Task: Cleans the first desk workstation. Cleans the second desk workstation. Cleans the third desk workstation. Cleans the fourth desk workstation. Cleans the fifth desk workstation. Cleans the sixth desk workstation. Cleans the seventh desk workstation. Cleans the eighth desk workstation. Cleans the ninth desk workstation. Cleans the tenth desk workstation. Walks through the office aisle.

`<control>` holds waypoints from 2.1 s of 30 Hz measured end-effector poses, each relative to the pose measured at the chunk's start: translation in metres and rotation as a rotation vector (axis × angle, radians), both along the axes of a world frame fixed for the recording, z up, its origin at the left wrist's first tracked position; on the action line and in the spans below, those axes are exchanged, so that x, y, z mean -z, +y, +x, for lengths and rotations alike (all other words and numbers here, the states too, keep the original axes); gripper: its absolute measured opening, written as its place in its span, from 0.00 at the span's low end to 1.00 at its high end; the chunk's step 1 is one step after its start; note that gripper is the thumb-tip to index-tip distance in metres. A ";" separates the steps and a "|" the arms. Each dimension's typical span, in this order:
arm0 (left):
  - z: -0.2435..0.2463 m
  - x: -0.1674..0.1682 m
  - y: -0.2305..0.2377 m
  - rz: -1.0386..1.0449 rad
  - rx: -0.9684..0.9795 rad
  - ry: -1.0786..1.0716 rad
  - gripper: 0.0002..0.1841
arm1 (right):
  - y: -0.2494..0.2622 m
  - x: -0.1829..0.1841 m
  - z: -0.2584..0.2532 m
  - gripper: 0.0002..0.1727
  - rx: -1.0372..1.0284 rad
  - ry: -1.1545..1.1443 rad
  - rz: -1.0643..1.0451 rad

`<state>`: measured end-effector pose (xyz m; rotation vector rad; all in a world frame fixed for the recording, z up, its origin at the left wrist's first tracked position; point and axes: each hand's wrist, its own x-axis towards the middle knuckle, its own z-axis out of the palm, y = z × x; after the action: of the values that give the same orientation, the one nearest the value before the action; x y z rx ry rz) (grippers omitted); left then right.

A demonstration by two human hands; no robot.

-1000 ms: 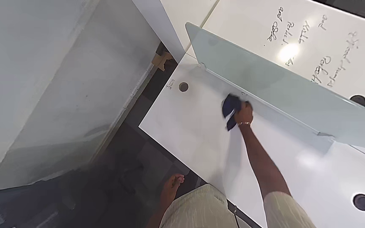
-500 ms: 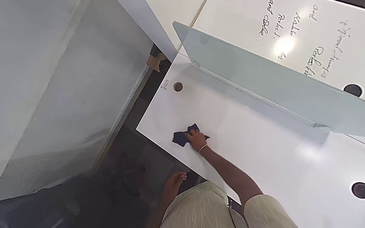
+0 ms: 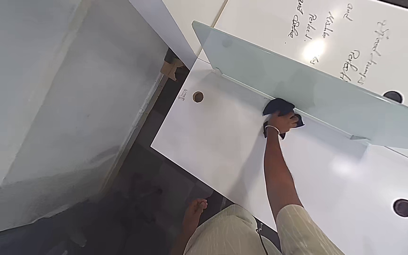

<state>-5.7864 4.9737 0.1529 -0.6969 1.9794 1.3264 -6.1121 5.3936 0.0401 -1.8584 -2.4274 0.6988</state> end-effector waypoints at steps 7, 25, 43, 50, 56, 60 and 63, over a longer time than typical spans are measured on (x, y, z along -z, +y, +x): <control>-0.004 -0.001 0.013 -0.013 -0.014 -0.012 0.14 | -0.076 0.010 -0.067 0.37 -0.582 0.101 -0.046; -0.041 0.007 0.046 0.019 0.177 0.005 0.14 | 0.155 -0.004 0.194 0.35 0.174 0.014 0.102; 0.013 0.001 0.013 0.027 -0.106 0.097 0.13 | -0.079 -0.008 -0.016 0.27 -0.875 0.028 -0.123; 0.043 0.003 -0.005 0.045 -0.196 0.052 0.13 | -0.170 -0.013 0.079 0.28 -1.129 -0.091 -0.143; 0.048 -0.008 -0.015 0.095 -0.219 0.064 0.15 | -0.243 0.001 0.237 0.27 -1.754 -0.020 -0.329; 0.078 -0.001 -0.040 0.103 -0.252 0.129 0.14 | -0.187 -0.019 0.166 0.24 -1.350 -0.044 -0.152; 0.108 0.011 -0.062 0.114 -0.263 0.179 0.14 | -0.158 -0.016 0.144 0.28 -0.983 -0.117 -0.049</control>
<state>-5.6786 4.9113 0.1421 -0.8298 1.9816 1.6970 -5.9681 5.2356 0.0562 -0.5919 -3.3520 0.6390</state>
